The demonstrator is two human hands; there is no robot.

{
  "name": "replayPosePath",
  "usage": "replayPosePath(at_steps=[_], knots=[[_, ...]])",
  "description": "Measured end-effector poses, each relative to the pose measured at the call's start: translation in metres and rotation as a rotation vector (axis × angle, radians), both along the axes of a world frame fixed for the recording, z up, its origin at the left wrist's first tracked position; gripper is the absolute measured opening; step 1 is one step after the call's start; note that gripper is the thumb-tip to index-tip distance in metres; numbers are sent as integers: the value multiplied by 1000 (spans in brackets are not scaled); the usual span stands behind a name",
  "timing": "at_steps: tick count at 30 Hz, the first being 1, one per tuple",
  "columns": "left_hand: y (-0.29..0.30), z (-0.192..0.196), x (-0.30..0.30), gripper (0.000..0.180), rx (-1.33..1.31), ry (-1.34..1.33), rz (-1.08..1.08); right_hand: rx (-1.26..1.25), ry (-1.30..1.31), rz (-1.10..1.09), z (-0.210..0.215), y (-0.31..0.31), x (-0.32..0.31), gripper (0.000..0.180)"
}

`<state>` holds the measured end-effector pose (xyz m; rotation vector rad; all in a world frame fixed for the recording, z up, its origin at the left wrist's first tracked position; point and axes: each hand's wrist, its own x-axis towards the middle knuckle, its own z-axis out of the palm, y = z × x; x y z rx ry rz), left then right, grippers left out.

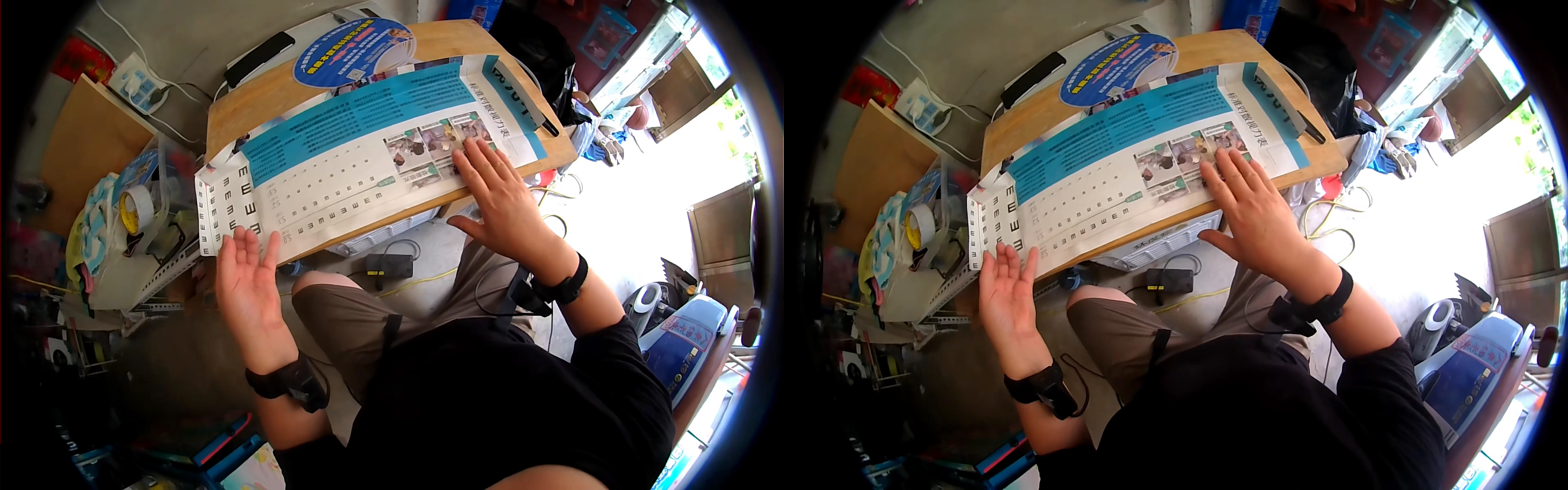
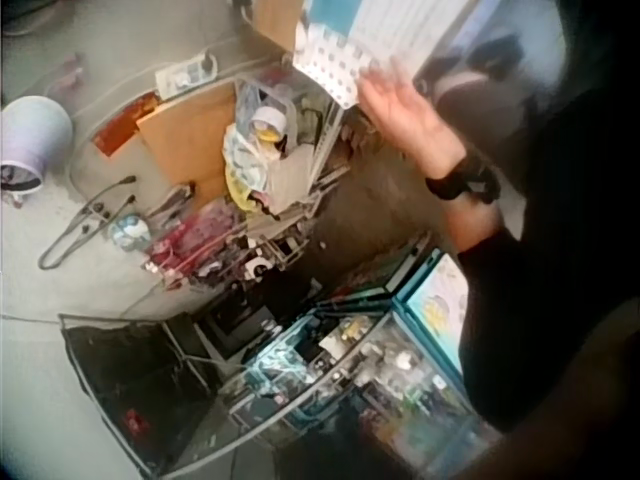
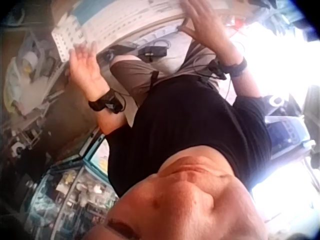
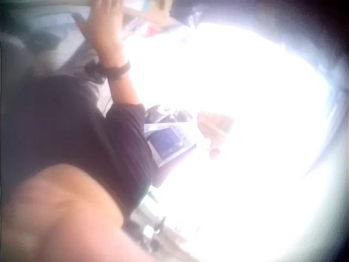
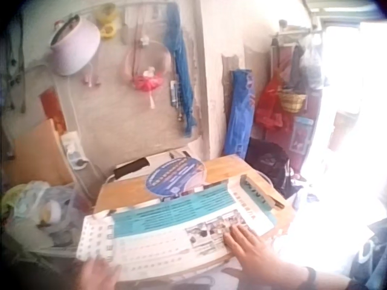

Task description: Folding and taping a paper vision chart.

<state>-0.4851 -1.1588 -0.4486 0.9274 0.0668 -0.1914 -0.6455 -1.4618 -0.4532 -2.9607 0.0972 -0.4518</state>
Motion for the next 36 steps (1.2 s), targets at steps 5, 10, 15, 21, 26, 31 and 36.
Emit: replayPosePath(at_steps=[5, 10, 15, 21, 26, 31, 36], knots=[[-1, 4, -1, 29, 14, 19, 22, -36, 5, -3, -6, 0, 2, 86], [0, 1, 0, 28, -12, 21, 8, -54, 22, 12, -1, 1, 3, 87], [3, 6, -4, 28, 38, 9, 27, 44, -10, 75, -4, 9, 8, 88], [3, 4, -3, 27, 78, -9, 37, -80, 26, 76, -1, 10, 8, 85], [5, -1, -2, 28, 60, -15, 36, 23, -14, 139, -6, 12, 12, 84], [9, 3, -3, 27, 72, -16, 24, -16, 20, 113, 0, 20, 13, 82], [9, 4, -2, 26, 190, -42, 16, -22, -4, 144, -7, 23, 15, 82]])
